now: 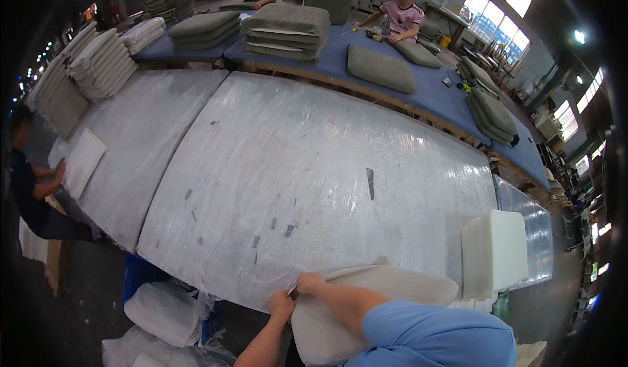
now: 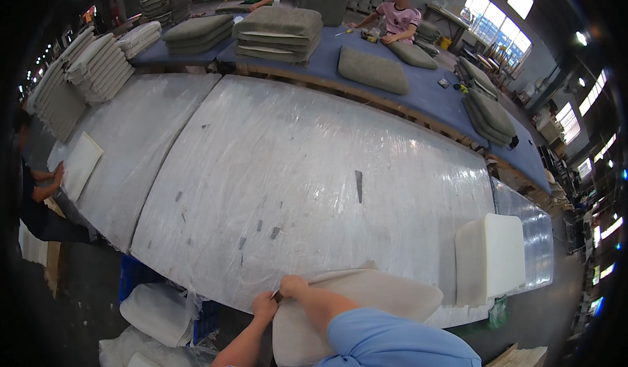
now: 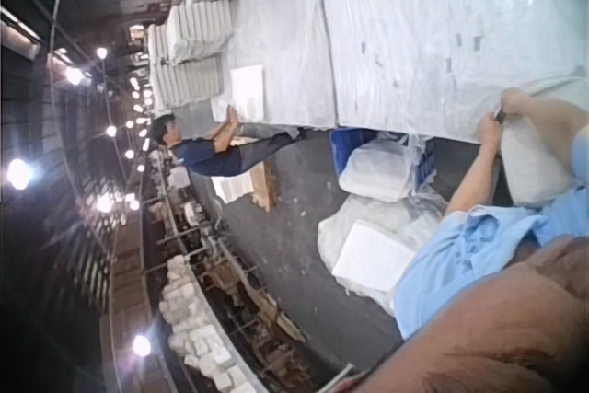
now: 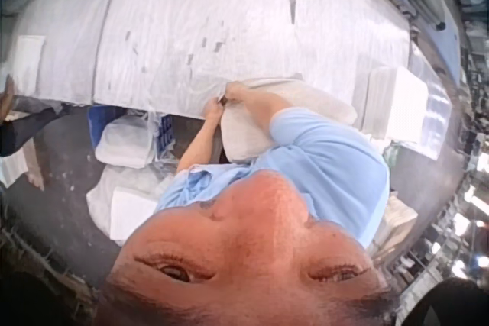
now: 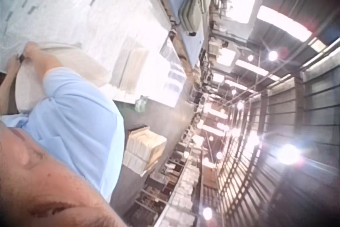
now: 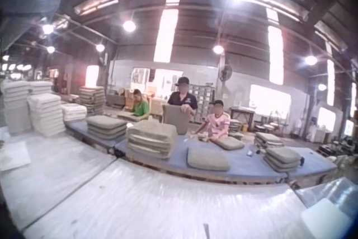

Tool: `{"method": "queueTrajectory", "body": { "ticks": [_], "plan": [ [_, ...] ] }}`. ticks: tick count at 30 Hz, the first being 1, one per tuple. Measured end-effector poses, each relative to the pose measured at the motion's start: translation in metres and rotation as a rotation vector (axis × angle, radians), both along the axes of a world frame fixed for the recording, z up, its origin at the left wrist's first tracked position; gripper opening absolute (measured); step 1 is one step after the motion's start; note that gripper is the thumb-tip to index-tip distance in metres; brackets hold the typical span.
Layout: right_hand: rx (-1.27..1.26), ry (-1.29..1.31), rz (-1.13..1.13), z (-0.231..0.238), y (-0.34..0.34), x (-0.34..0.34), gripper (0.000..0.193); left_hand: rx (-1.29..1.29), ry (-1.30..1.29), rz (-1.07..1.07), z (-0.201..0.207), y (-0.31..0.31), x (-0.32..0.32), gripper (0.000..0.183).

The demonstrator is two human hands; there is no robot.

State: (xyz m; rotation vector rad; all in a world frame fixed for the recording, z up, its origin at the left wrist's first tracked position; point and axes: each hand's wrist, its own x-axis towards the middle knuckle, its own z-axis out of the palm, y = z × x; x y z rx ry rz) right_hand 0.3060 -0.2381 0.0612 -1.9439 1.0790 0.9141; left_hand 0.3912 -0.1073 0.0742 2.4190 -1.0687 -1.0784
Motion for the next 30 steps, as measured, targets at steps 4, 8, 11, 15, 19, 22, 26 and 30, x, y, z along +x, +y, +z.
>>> {"method": "queueTrajectory", "body": {
  "ticks": [4, 8, 11, 15, 19, 22, 26, 30],
  "plan": [
    [-0.153, -0.129, -0.262, -0.016, 0.024, -0.002, 0.032, -0.026, -0.044, 0.015, -0.010, 0.001, 0.002, 0.024],
    [-0.223, -0.266, -0.347, -0.028, 0.034, -0.007, 0.028, -0.065, -0.058, 0.021, -0.021, 0.001, 0.001, 0.023],
    [-0.240, -0.285, -0.338, -0.029, 0.036, -0.006, 0.026, -0.080, -0.075, 0.035, -0.028, 0.002, -0.001, 0.023],
    [-0.286, -0.397, -0.355, -0.028, 0.039, -0.005, 0.021, -0.082, -0.078, 0.077, -0.034, 0.004, -0.004, 0.023],
    [-0.345, -0.451, -0.306, -0.031, 0.039, -0.007, 0.020, -0.055, -0.094, 0.099, -0.037, 0.002, -0.008, 0.023],
    [-0.334, -0.471, -0.284, -0.032, 0.041, -0.012, 0.020, -0.070, -0.081, 0.133, -0.035, 0.006, -0.013, 0.023],
    [-0.311, -0.497, -0.163, -0.017, 0.048, -0.016, 0.021, -0.200, -0.117, 0.260, -0.018, 0.017, -0.026, 0.025],
    [-0.118, -0.429, 0.173, -0.003, 0.064, -0.036, 0.021, -0.238, -0.164, 0.396, -0.011, 0.061, -0.066, 0.028]
  ]
}}
